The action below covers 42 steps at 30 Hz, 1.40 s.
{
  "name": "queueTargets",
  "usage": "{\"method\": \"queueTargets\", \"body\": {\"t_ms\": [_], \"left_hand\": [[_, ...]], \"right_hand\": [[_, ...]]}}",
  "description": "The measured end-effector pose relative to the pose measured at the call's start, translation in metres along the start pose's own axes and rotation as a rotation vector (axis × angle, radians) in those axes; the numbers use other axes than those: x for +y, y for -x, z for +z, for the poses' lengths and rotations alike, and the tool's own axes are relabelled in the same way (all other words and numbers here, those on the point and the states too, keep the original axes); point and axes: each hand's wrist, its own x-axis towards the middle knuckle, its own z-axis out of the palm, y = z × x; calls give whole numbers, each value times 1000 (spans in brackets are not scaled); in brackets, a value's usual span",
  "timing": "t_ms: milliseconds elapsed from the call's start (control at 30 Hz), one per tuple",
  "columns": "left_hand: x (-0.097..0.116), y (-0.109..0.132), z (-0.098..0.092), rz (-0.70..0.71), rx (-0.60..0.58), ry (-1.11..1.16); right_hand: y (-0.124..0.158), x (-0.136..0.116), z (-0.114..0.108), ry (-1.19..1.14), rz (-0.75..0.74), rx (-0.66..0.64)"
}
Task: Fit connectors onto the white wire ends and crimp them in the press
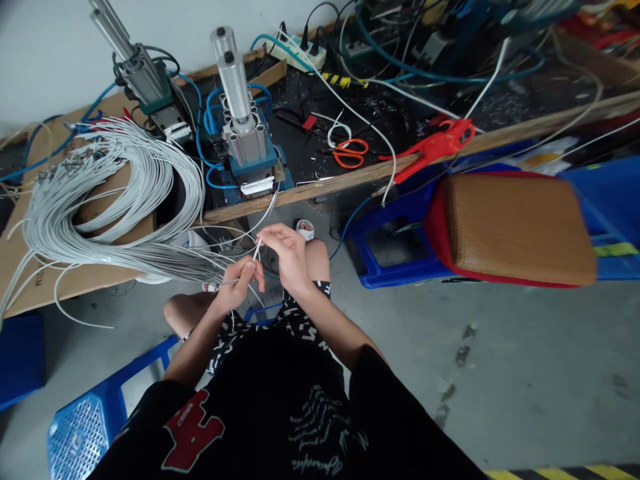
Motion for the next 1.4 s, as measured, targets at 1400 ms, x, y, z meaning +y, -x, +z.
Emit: {"method": "queueTargets", "body": {"t_ms": [1400], "left_hand": [[-11, 16, 1, -7, 65, 1]], "right_hand": [[-6, 3, -15, 69, 11, -55]]}}
